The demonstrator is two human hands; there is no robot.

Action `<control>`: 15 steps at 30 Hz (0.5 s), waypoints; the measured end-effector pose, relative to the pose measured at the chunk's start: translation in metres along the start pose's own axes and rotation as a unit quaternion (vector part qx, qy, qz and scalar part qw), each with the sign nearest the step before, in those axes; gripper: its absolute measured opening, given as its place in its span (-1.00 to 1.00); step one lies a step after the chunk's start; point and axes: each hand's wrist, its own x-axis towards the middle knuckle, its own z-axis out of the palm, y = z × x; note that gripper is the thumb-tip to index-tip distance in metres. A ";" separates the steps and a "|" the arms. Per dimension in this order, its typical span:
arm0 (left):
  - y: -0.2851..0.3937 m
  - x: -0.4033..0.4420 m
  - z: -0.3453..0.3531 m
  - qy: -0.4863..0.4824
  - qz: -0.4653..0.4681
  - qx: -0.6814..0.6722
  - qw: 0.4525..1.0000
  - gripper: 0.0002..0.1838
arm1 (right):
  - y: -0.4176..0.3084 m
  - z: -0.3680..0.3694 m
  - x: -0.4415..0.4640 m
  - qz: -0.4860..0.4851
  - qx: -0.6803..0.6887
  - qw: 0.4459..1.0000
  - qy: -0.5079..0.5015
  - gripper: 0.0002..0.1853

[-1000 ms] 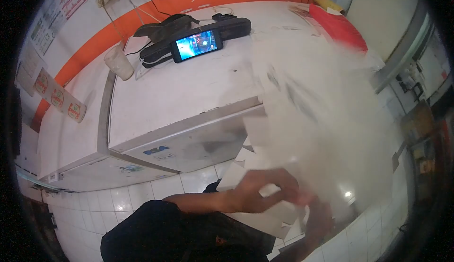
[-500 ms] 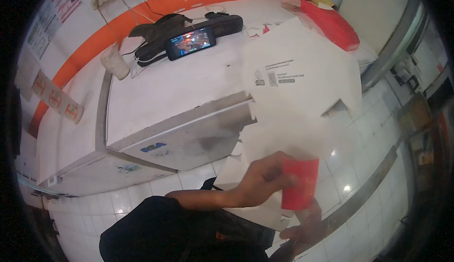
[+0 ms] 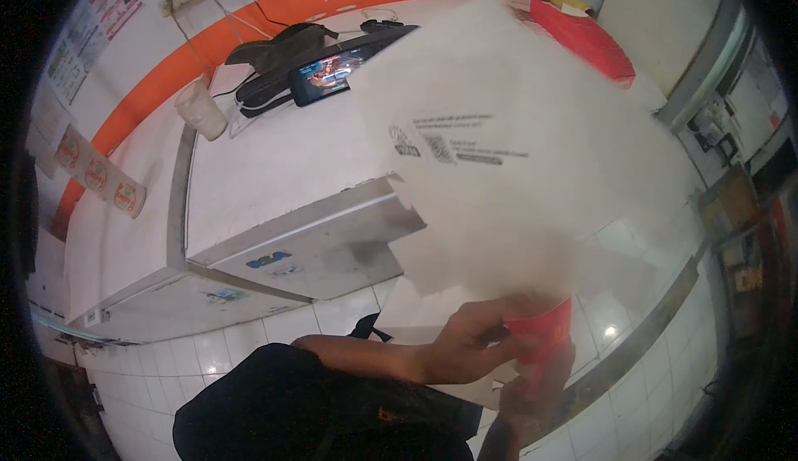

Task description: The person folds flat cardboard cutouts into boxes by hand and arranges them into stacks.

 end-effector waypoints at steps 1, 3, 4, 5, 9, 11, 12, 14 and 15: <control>-0.003 0.000 0.002 0.013 0.012 0.024 1.000 -0.67 | -0.003 0.004 -0.003 0.038 0.017 0.999 0.011 -0.39; -0.012 -0.003 0.001 0.018 -0.008 0.006 1.000 -0.65 | -0.004 0.017 -0.012 0.113 0.051 0.992 0.033 -0.38; -0.015 -0.003 -0.001 0.021 -0.018 -0.002 1.000 -0.64 | 0.001 0.022 -0.018 0.085 0.042 0.995 0.021 -0.39; -0.015 -0.002 -0.002 0.014 -0.011 0.012 1.000 -0.63 | 0.010 0.025 -0.026 0.059 0.032 0.998 0.009 -0.40; -0.023 0.000 -0.004 -0.007 0.055 0.097 0.994 -0.67 | 0.025 0.027 -0.026 0.022 0.007 1.000 -0.013 -0.43; -0.026 0.001 -0.006 -0.022 0.051 0.125 0.991 -0.66 | 0.026 0.036 -0.027 0.053 -0.008 0.998 -0.034 -0.36; -0.024 0.001 -0.009 -0.034 0.017 0.124 0.992 -0.64 | 0.026 0.040 -0.025 0.050 -0.020 0.998 -0.028 -0.37; -0.025 0.000 -0.010 -0.049 -0.016 0.105 0.993 -0.62 | 0.024 0.044 -0.020 0.017 -0.046 0.999 0.001 -0.45; -0.027 -0.004 -0.009 -0.052 -0.014 0.088 0.995 -0.61 | 0.023 0.044 -0.018 -0.013 -0.059 0.998 0.022 -0.50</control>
